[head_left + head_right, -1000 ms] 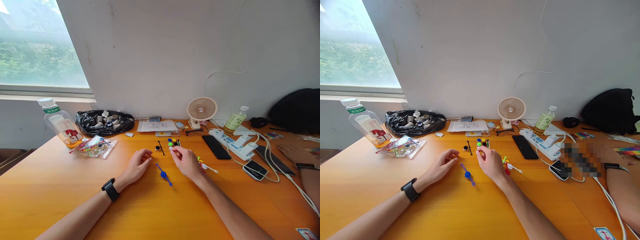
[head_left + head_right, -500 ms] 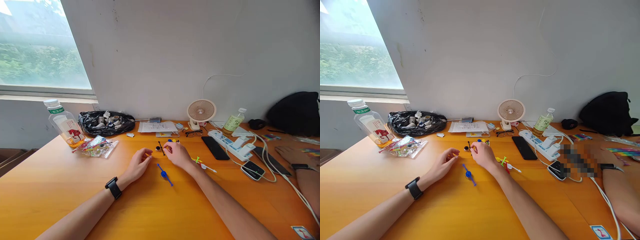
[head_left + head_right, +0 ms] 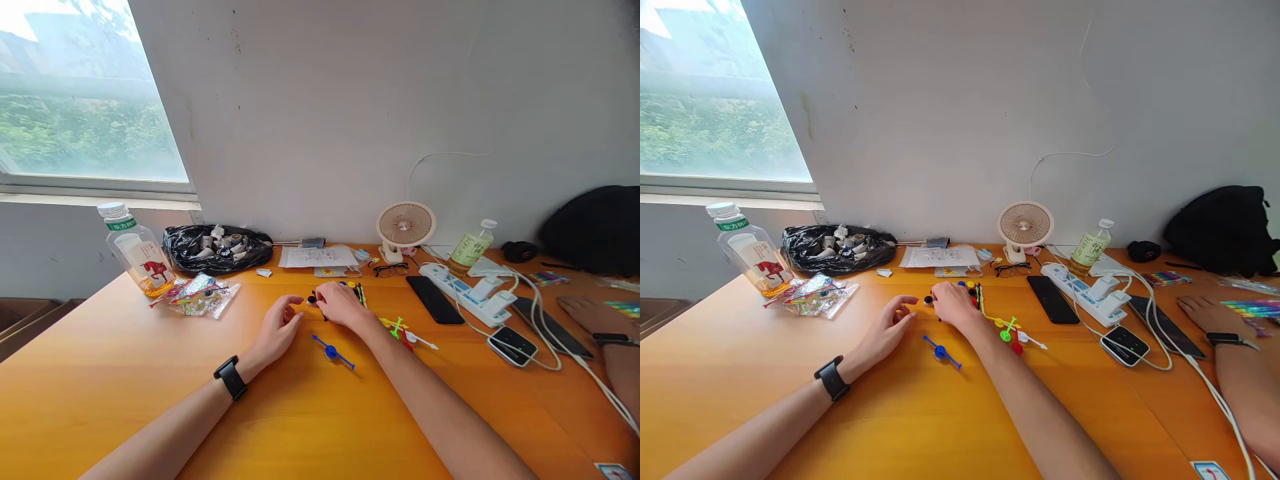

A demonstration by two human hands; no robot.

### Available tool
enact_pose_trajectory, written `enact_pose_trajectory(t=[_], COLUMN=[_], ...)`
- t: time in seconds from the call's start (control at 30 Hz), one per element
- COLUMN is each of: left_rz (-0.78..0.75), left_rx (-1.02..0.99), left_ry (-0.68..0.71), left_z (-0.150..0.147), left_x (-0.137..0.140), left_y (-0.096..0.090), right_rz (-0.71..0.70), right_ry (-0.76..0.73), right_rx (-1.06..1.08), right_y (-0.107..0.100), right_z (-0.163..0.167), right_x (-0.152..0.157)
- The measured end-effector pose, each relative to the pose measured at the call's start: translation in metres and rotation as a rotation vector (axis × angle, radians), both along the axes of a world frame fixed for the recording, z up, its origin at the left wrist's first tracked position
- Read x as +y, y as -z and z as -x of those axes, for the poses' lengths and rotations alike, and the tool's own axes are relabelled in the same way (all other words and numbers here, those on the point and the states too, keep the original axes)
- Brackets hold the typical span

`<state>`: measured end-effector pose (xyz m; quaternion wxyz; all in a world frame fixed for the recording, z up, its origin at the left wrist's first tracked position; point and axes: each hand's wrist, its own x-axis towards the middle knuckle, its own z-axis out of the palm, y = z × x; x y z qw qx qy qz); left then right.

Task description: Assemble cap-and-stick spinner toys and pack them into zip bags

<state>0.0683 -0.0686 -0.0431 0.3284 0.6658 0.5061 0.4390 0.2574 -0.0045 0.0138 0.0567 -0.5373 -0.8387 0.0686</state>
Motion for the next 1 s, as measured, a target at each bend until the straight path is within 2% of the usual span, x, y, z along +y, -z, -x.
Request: enact_pose_trajectory(t=[0.1, 0.23, 0.47, 0.63, 0.7, 0.83, 1.0], left_rz=[-0.012, -0.128, -0.165, -0.163, -0.158, -0.148, -0.15], left_rx=[0.048, 0.184, 0.249, 0.265, 0.269, 0.28, 0.288], left_ry=[-0.012, 0.012, -0.025, -0.006, 0.0, -0.001, 0.002], left_z=[0.002, 0.004, 0.007, 0.005, 0.004, 0.002, 0.002], left_x=[0.003, 0.004, 0.003, 0.001, -0.001, -0.002, -0.003], left_y=[0.004, 0.005, 0.005, 0.001, -0.001, -0.005, -0.007], right_rz=[0.057, 0.116, 0.04, 0.087, 0.122, 0.24, 0.282], right_ry=[-0.106, -0.196, -0.103, -0.103, -0.075, -0.067, -0.052], right_rx=[0.052, 0.138, 0.377, 0.955, 1.109, 1.217, 1.324], right_y=[-0.003, -0.003, -0.007, -0.007, -0.006, -0.008, -0.005], right_z=[0.002, 0.002, -0.024, -0.047, -0.054, -0.063, -0.062], right_x=[-0.005, -0.009, 0.001, -0.007, -0.016, -0.036, -0.05])
